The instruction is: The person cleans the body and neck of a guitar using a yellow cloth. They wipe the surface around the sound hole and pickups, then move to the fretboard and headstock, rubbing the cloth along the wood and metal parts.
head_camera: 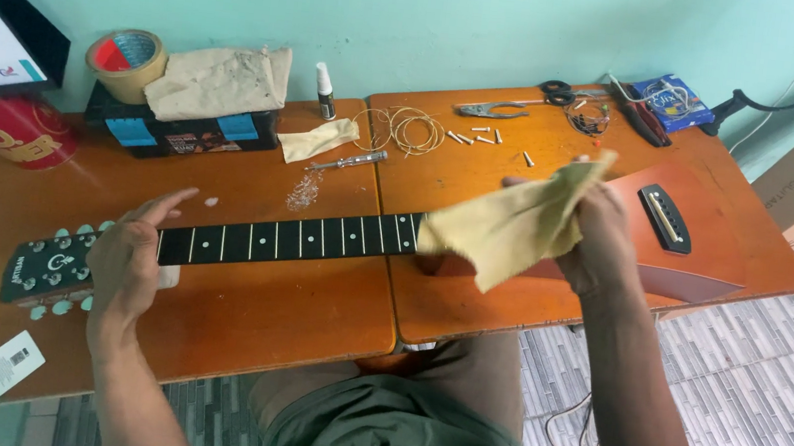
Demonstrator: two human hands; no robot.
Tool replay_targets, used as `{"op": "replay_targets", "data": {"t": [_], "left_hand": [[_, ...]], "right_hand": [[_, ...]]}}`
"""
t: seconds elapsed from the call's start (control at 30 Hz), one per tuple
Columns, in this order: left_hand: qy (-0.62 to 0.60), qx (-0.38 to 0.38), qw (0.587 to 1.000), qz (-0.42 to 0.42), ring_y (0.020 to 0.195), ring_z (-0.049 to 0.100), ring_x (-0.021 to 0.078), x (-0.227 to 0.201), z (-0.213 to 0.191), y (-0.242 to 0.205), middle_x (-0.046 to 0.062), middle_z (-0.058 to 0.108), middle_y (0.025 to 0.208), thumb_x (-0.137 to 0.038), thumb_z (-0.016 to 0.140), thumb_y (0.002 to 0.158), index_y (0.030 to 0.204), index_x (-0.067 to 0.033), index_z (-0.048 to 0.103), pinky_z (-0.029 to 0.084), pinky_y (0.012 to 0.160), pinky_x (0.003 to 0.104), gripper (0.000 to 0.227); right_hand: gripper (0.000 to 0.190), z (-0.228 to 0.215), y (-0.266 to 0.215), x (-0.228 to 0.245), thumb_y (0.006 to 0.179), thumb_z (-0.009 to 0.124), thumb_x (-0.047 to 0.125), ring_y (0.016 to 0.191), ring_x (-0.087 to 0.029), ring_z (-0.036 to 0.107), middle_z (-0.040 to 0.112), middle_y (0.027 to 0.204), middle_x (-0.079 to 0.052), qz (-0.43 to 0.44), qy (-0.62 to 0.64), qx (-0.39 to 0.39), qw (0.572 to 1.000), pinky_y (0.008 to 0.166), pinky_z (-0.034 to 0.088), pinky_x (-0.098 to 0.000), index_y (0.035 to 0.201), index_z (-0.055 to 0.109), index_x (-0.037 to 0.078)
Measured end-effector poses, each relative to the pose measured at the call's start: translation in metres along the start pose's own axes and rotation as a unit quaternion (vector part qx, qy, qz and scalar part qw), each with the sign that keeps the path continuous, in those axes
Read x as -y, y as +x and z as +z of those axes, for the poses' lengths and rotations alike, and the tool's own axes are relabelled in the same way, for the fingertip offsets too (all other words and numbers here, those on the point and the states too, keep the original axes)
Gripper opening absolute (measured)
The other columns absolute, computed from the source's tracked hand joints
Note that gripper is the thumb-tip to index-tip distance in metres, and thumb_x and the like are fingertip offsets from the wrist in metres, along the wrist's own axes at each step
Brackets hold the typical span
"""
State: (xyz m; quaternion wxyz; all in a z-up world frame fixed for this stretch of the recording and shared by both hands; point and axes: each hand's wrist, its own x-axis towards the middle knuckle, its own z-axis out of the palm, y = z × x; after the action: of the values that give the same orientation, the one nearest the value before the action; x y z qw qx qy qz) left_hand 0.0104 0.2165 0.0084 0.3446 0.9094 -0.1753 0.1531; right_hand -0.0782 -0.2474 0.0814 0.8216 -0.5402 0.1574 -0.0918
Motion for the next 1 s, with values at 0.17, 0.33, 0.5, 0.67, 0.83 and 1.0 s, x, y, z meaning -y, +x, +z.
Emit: {"op": "replay_targets", "data": {"t": [0.17, 0.33, 0.5, 0.67, 0.83, 1.0], "left_hand": [[0.011, -0.001, 1.000, 0.008, 0.117, 0.067, 0.0251, 0.006, 0.001, 0.000, 0.010, 0.069, 0.139, -0.073, -0.006, 0.100, 0.140, -0.0140, 0.067, 0.045, 0.091, 0.042, 0.102], [0.010, 0.003, 1.000, 0.001, 0.118, 0.067, 0.0269, 0.000, -0.001, 0.001, 0.011, 0.068, 0.140, -0.069, -0.005, 0.101, 0.139, -0.0124, 0.068, 0.045, 0.093, 0.045, 0.099], [0.005, 0.003, 1.000, 0.009, 0.118, 0.067, 0.0270, 0.002, 0.001, 0.002, 0.011, 0.068, 0.139, -0.075, -0.007, 0.099, 0.138, -0.0116, 0.068, 0.044, 0.096, 0.044, 0.106], [0.024, -0.007, 0.999, 0.026, 0.116, 0.068, 0.0283, 0.008, 0.003, 0.001, 0.012, 0.069, 0.139, -0.071, -0.006, 0.102, 0.139, -0.0108, 0.068, 0.046, 0.091, 0.044, 0.103], [0.009, 0.001, 1.000, 0.008, 0.117, 0.067, 0.0271, 0.001, 0.001, 0.002, 0.012, 0.069, 0.139, -0.078, -0.007, 0.097, 0.138, -0.0119, 0.069, 0.045, 0.090, 0.043, 0.108], [-0.005, 0.006, 1.000, -0.013, 0.107, 0.067, 0.0462, -0.020, -0.009, 0.005, 0.026, 0.073, 0.112, -0.074, -0.011, 0.099, 0.143, -0.0109, 0.069, 0.050, 0.093, 0.051, 0.111]], "right_hand": [[0.030, 0.020, -0.035, 0.009, 0.104, 0.051, 0.022, 0.092, -0.035, 0.078, 0.077, 0.104, -0.023, -0.357, -0.080, -0.136, 0.921, 0.075, 0.057, -0.0372, 0.080, 0.034, 0.015], [0.012, -0.012, -0.007, -0.049, 0.097, 0.059, -0.001, 0.096, -0.031, 0.073, 0.069, 0.111, -0.017, -0.365, -0.346, 0.136, 0.854, 0.078, 0.061, -0.0422, 0.105, 0.056, 0.006], [0.033, -0.004, -0.017, -0.035, 0.103, 0.055, 0.032, 0.108, -0.028, 0.074, 0.076, 0.110, -0.010, -0.349, -0.444, 0.315, 0.763, 0.091, 0.056, -0.0383, 0.105, 0.074, 0.005], [0.038, -0.018, -0.008, -0.063, 0.102, 0.056, 0.023, 0.066, -0.022, 0.068, 0.069, 0.116, -0.018, -0.181, -0.586, 0.113, 0.782, 0.056, 0.062, -0.0356, 0.140, 0.060, 0.019], [0.066, -0.010, 0.018, -0.118, 0.111, 0.021, 0.046, 0.159, -0.024, 0.016, 0.024, 0.171, -0.011, -0.310, -0.724, 0.083, 0.611, 0.128, 0.008, -0.0448, 0.164, 0.024, 0.007], [0.054, 0.102, 0.002, -0.123, 0.109, 0.048, 0.036, 0.142, -0.039, 0.048, 0.053, 0.149, -0.026, -0.398, -0.713, 0.117, 0.565, 0.119, 0.033, -0.0525, 0.147, 0.053, -0.002]]}}
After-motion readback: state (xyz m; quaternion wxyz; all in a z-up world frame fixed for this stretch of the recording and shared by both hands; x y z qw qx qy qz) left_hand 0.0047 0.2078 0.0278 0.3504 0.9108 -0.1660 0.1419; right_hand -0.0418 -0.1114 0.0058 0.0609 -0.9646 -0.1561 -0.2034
